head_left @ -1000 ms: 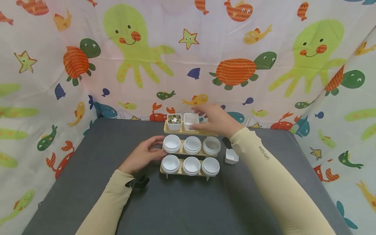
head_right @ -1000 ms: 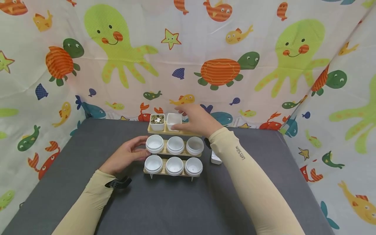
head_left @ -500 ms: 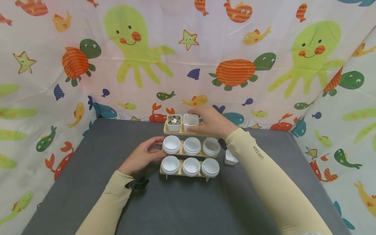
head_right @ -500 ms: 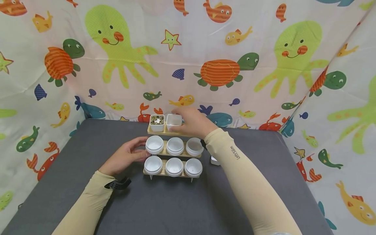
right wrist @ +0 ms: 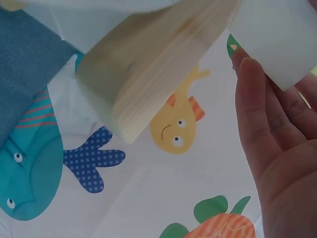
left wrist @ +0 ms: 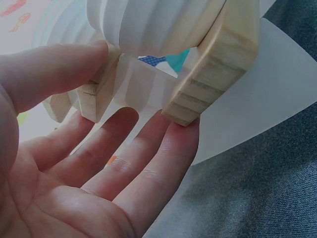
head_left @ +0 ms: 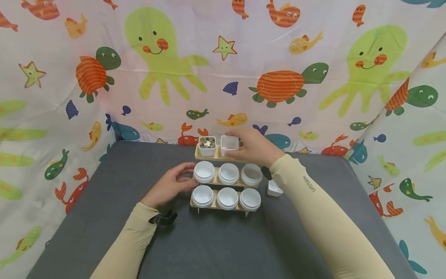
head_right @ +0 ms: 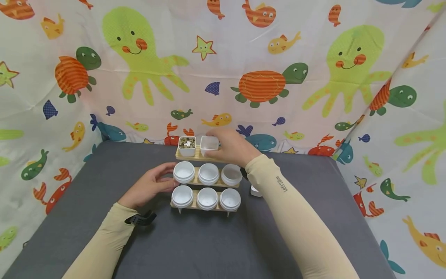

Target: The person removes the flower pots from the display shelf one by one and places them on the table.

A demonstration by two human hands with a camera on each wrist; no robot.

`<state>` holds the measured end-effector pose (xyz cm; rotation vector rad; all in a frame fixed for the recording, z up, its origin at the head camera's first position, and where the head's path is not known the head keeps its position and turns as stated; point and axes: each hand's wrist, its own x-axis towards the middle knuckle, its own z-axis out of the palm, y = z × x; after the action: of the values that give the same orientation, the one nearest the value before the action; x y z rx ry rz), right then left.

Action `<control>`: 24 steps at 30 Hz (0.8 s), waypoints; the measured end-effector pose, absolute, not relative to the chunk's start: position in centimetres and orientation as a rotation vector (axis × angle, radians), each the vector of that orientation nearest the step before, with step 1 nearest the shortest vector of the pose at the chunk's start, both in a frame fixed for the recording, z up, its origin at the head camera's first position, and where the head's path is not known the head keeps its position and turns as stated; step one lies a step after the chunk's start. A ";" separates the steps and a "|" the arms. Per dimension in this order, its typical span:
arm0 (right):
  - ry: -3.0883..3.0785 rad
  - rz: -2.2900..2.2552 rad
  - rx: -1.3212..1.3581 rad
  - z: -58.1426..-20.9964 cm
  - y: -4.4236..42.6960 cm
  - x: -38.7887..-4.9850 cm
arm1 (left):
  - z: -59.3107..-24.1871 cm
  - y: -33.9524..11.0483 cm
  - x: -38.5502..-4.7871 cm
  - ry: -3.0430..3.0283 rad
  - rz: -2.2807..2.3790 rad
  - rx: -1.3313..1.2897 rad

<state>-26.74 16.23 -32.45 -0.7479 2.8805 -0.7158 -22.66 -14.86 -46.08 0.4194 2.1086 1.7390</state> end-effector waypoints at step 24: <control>3.067 -0.647 -0.638 -33.1 23.9 -23.4 | -46.7 -14.9 -22.2 2.143 1.722 0.407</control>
<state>-23.36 23.92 -33.14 -0.6376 3.0669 -0.6471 -22.20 -14.91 -46.68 0.4068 2.1432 1.7216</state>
